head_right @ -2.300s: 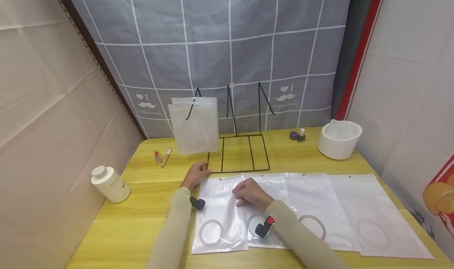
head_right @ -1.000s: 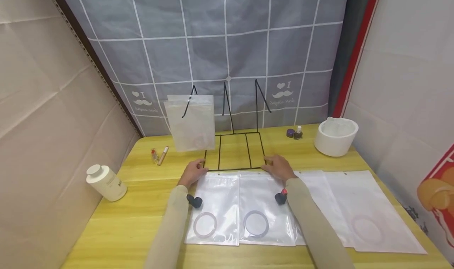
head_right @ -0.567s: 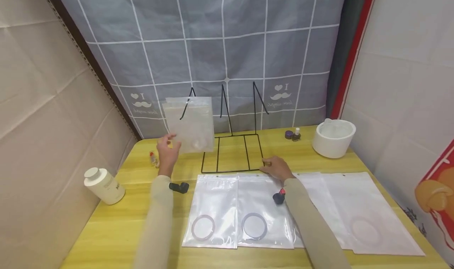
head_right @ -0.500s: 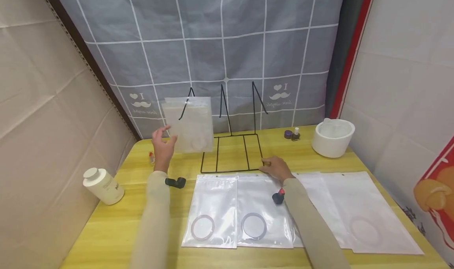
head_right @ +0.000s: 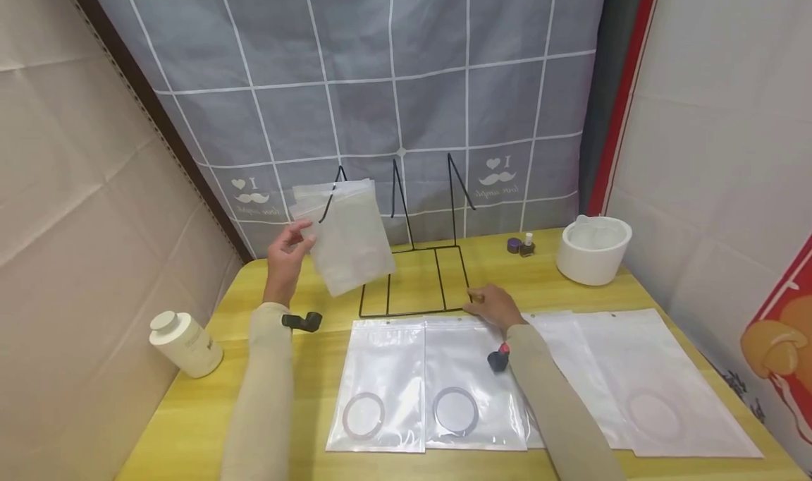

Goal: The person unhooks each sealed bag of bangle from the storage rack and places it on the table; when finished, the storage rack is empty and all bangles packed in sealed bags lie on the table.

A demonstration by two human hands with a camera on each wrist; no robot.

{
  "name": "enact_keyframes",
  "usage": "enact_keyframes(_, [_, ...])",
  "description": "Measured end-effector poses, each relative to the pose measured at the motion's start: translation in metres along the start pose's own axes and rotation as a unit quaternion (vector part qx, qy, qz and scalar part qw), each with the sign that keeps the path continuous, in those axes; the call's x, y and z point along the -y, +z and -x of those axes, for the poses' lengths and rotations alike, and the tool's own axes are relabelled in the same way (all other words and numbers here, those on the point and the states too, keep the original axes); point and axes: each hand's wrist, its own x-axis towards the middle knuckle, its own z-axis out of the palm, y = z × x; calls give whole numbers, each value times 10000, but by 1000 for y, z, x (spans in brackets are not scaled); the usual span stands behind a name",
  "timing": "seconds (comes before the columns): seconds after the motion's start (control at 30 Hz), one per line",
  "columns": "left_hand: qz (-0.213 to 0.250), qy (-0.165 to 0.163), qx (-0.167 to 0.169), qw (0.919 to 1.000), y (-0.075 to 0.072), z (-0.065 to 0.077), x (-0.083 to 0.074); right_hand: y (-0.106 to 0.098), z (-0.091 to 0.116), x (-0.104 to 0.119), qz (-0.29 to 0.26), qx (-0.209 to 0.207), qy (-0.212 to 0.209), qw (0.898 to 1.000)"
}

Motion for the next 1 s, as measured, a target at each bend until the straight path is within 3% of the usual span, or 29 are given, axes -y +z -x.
enact_keyframes(0.13, [68,-134,180,9997,0,4,1,3,0,0,16,16,-27,10000])
enact_keyframes(0.6, [637,19,-298,9975,-3,26,-12,-4,0,1,238,25,-53,9997])
enact_keyframes(0.83, [415,-187,-339,9984,-12,48,-22,-2,3,3,211,42,66,9997])
enact_keyframes(1.0, [202,-107,-209,9995,-21,63,-35,-1,4,3,244,34,16,9997])
